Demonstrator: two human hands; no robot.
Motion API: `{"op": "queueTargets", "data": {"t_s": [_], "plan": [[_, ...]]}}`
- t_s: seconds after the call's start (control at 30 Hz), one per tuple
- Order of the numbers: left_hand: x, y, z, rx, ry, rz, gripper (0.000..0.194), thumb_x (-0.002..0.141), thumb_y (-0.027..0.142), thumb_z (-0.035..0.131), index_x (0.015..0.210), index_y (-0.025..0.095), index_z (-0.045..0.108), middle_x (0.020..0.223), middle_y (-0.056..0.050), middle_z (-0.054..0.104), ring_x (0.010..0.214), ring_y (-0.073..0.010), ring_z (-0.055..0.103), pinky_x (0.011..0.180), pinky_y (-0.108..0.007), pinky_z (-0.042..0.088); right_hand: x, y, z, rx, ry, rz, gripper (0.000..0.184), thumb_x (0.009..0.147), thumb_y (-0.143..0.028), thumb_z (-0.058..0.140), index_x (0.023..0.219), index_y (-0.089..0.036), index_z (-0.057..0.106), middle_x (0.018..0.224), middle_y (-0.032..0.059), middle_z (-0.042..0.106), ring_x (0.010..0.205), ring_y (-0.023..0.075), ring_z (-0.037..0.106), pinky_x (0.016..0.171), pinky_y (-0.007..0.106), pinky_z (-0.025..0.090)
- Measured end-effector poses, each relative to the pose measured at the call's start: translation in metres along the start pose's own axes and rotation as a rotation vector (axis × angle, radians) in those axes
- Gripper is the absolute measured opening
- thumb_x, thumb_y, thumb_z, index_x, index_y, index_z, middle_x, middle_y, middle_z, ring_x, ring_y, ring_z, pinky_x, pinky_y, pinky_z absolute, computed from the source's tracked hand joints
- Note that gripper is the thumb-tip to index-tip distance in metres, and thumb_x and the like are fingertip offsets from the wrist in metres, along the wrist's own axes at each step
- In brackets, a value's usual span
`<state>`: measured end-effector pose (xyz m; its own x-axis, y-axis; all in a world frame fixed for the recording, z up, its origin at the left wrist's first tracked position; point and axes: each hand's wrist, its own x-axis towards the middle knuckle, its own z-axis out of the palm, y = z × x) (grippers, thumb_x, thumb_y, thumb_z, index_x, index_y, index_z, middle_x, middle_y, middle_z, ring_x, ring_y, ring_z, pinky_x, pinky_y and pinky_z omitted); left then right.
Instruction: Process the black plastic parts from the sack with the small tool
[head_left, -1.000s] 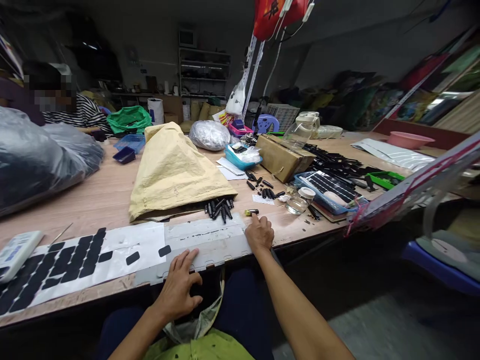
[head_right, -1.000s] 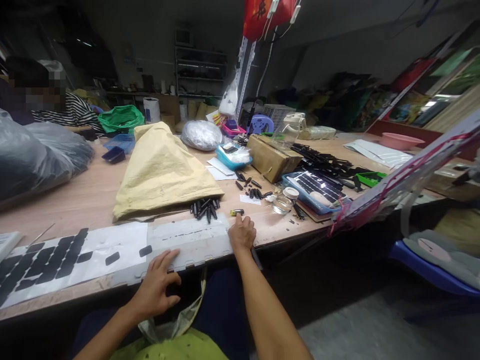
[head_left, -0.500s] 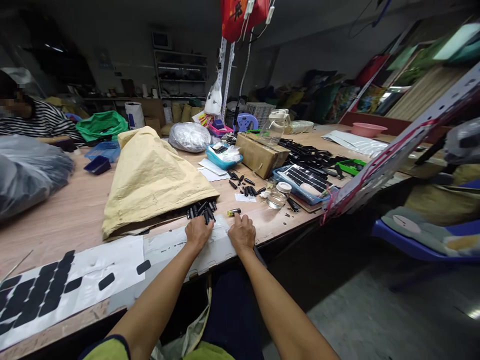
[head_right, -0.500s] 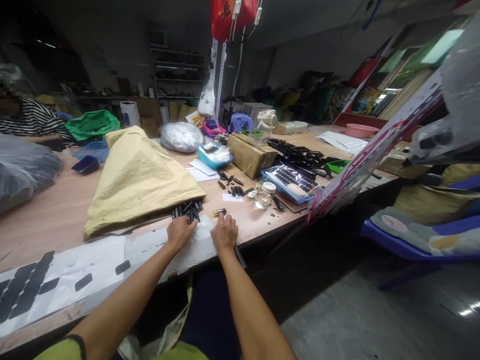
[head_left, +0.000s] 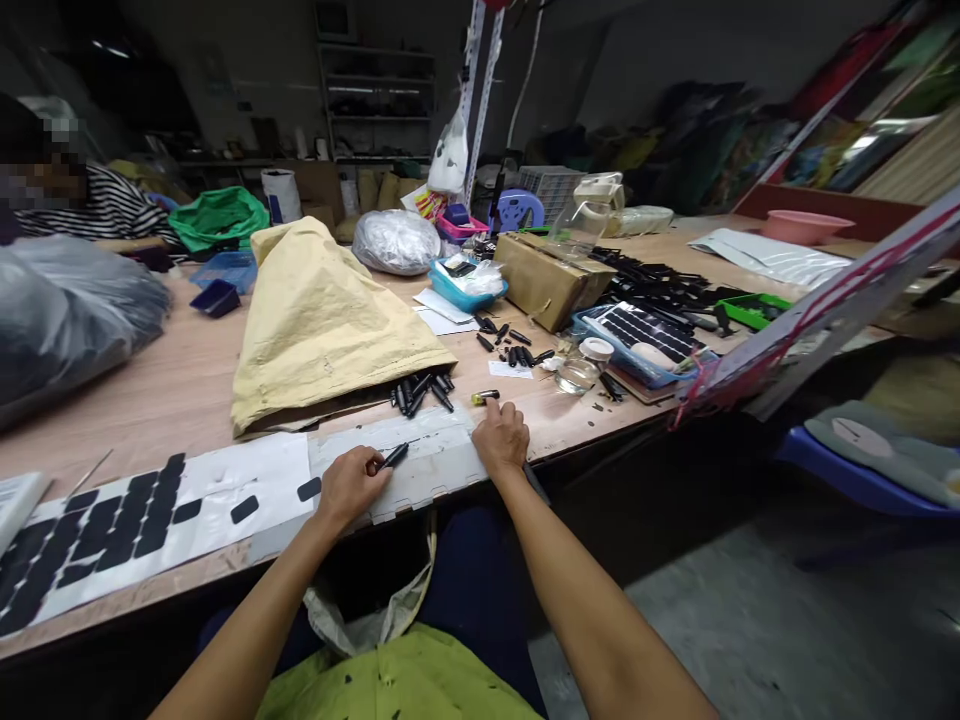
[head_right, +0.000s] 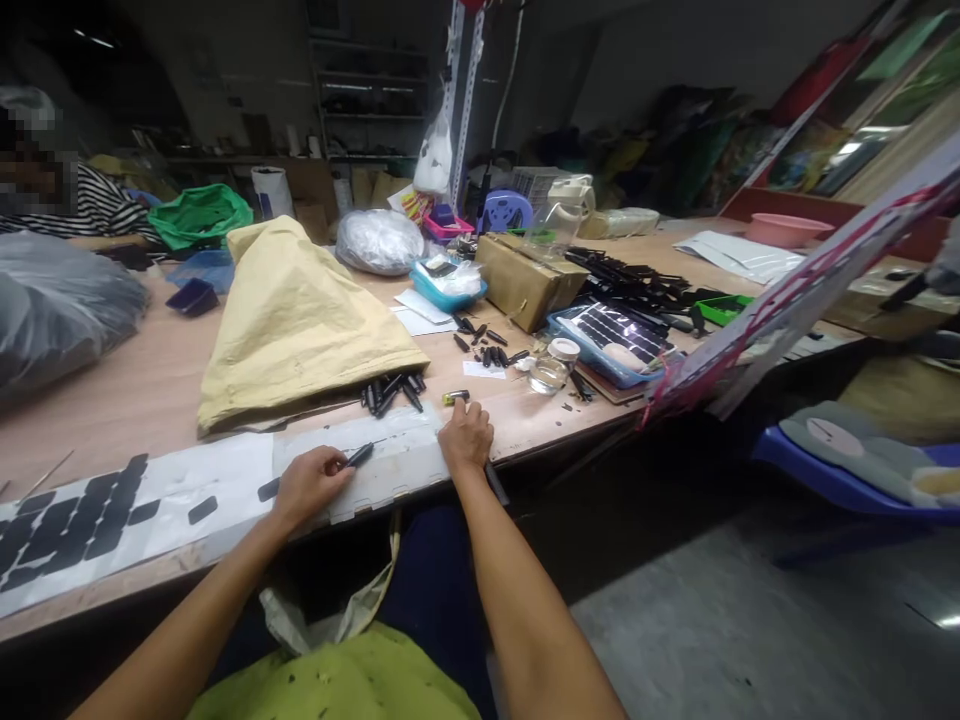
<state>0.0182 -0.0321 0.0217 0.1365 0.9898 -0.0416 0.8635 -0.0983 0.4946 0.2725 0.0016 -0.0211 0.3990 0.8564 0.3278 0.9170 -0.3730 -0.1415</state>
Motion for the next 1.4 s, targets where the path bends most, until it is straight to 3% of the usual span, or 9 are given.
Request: {"op": "queueTargets", "data": {"t_s": [0.13, 0.33, 0.53, 0.63, 0.77, 0.87, 1.1, 1.2, 1.4], "plan": [[-0.003, -0.002, 0.008, -0.031, 0.096, -0.006, 0.025, 0.077, 0.038, 0.068, 0.097, 0.024, 0.069, 0.084, 0.001, 0.065, 0.078, -0.015, 0.06, 0.061, -0.024, 0.038, -0.001, -0.001, 0.0, 0.001, 0.004, 0.01, 0.039, 0.088, -0.018, 0.045, 0.123, -0.017, 0.06, 0.103, 0.0138, 0.056, 0.093, 0.0249, 0.051, 0.072, 0.033, 0.038], [0.004, -0.003, 0.019, -0.09, 0.117, -0.068, 0.015, 0.078, 0.033, 0.067, 0.092, 0.026, 0.07, 0.087, 0.003, 0.065, 0.083, -0.014, 0.061, 0.064, -0.024, 0.038, -0.001, 0.001, -0.003, 0.037, -0.027, 0.02, 0.04, 0.089, -0.018, 0.045, 0.126, -0.022, 0.061, 0.103, 0.0124, 0.057, 0.094, 0.024, 0.053, 0.075, 0.033, 0.04], [0.002, -0.004, 0.014, -0.124, 0.087, -0.041, 0.018, 0.077, 0.031, 0.066, 0.094, 0.026, 0.069, 0.094, 0.002, 0.067, 0.087, -0.0155, 0.062, 0.066, -0.025, 0.04, -0.009, -0.005, -0.021, 0.353, -0.064, 0.122, 0.045, 0.088, -0.015, 0.042, 0.128, -0.02, 0.061, 0.108, 0.0116, 0.062, 0.097, 0.0218, 0.057, 0.081, 0.032, 0.044], [0.001, -0.002, 0.012, -0.09, 0.065, -0.039, 0.018, 0.076, 0.031, 0.066, 0.093, 0.026, 0.069, 0.095, 0.002, 0.067, 0.09, -0.0167, 0.061, 0.068, -0.026, 0.04, -0.034, -0.018, -0.034, 0.648, -0.05, 0.008, 0.045, 0.089, -0.021, 0.039, 0.127, -0.014, 0.06, 0.114, 0.0133, 0.065, 0.102, 0.0219, 0.059, 0.089, 0.034, 0.047], [0.001, -0.003, 0.013, -0.085, 0.046, -0.013, 0.019, 0.076, 0.031, 0.066, 0.095, 0.026, 0.07, 0.096, 0.001, 0.068, 0.095, -0.0178, 0.06, 0.074, -0.027, 0.042, -0.076, -0.038, -0.048, 0.884, -0.194, -0.263, 0.041, 0.09, -0.027, 0.042, 0.124, -0.017, 0.063, 0.115, 0.0104, 0.067, 0.104, 0.0203, 0.061, 0.095, 0.035, 0.049], [0.001, -0.007, 0.014, -0.101, 0.052, 0.004, 0.019, 0.076, 0.031, 0.067, 0.094, 0.027, 0.071, 0.094, 0.001, 0.069, 0.096, -0.0179, 0.06, 0.076, -0.027, 0.042, -0.097, -0.049, -0.055, 0.893, -0.235, -0.385, 0.04, 0.09, -0.021, 0.041, 0.124, -0.017, 0.063, 0.115, 0.0097, 0.067, 0.107, 0.0186, 0.061, 0.098, 0.033, 0.048], [0.0, -0.007, 0.014, -0.114, 0.05, 0.008, 0.018, 0.075, 0.029, 0.067, 0.093, 0.027, 0.072, 0.093, 0.002, 0.068, 0.097, -0.018, 0.059, 0.075, -0.028, 0.042, -0.106, -0.056, -0.056, 0.793, -0.185, -0.463, 0.043, 0.092, -0.017, 0.038, 0.129, -0.019, 0.06, 0.103, 0.0078, 0.067, 0.096, 0.0167, 0.063, 0.09, 0.028, 0.05], [0.0, -0.006, 0.014, -0.121, 0.053, -0.009, 0.016, 0.075, 0.029, 0.068, 0.09, 0.027, 0.072, 0.094, 0.002, 0.069, 0.098, -0.0179, 0.06, 0.076, -0.028, 0.042, -0.103, -0.055, -0.055, 0.769, -0.245, -0.439, 0.042, 0.092, -0.017, 0.039, 0.128, -0.02, 0.062, 0.1, 0.0072, 0.067, 0.094, 0.0169, 0.063, 0.088, 0.028, 0.05], [0.001, -0.007, 0.016, -0.126, 0.066, -0.003, 0.014, 0.074, 0.027, 0.069, 0.088, 0.026, 0.071, 0.094, 0.002, 0.07, 0.097, -0.018, 0.06, 0.075, -0.028, 0.042, -0.098, -0.051, -0.057, 0.813, -0.185, -0.377, 0.042, 0.092, -0.02, 0.039, 0.128, -0.019, 0.062, 0.107, 0.0093, 0.067, 0.102, 0.0186, 0.062, 0.095, 0.031, 0.048]]}}
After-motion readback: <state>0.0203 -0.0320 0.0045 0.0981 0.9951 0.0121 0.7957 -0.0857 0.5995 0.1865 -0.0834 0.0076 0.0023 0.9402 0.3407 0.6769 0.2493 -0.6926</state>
